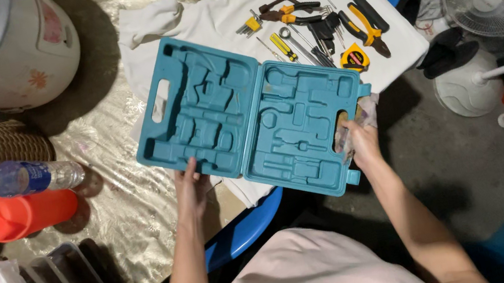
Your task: The person wipes the inside and outside of a teal toolbox with a cloth, then picks up a pair of pliers and wipes it. The toolbox is opened and closed during the process, and tools are visible on a nearby white cloth.
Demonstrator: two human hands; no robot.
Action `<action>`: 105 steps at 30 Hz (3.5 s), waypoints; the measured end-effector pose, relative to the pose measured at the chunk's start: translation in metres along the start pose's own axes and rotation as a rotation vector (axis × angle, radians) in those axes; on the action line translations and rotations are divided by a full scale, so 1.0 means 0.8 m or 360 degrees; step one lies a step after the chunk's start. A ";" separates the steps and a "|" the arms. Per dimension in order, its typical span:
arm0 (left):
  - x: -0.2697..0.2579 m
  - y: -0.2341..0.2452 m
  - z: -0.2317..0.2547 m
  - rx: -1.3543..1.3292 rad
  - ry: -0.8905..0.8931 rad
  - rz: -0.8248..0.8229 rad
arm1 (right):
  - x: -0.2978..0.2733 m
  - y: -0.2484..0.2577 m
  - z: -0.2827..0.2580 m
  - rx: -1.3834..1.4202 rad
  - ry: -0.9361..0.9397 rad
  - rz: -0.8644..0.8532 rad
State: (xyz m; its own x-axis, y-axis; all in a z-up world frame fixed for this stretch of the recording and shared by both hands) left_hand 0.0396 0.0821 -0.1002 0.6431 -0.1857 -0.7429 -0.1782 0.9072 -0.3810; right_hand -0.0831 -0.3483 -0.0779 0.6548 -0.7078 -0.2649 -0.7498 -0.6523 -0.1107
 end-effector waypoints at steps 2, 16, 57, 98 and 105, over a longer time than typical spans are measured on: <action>-0.006 -0.007 -0.011 -0.0009 -0.0049 -0.0022 | -0.008 0.002 -0.009 -0.0490 0.0510 -0.0007; -0.037 -0.058 -0.030 -0.0707 0.0182 -0.0358 | -0.046 -0.130 -0.027 -0.2328 0.1520 -0.0553; -0.065 -0.089 -0.024 -0.0092 -0.0583 0.0084 | -0.035 -0.259 -0.083 -0.2204 0.2107 -0.1194; -0.047 -0.078 -0.007 -0.0436 -0.0154 0.0060 | -0.102 -0.254 -0.057 -0.1996 0.2277 -0.1462; -0.056 -0.087 -0.007 -0.0195 -0.0422 0.0021 | -0.100 -0.275 -0.072 -0.2033 0.1900 -0.1484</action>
State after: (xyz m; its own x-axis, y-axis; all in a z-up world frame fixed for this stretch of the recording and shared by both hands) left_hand 0.0192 0.0252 -0.0437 0.8096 -0.0545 -0.5844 -0.2660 0.8535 -0.4481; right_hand 0.0350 -0.1640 0.0230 0.8624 0.4723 0.1824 -0.0618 -0.2595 0.9638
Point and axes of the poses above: each hand's wrist, its own x-axis towards the middle knuckle, its own y-axis out of the back of the hand, z = x × y, the point moved 3 cm from there along x, towards the middle knuckle, and after that the axes turned 14 degrees about y, right-handed, at the moved point
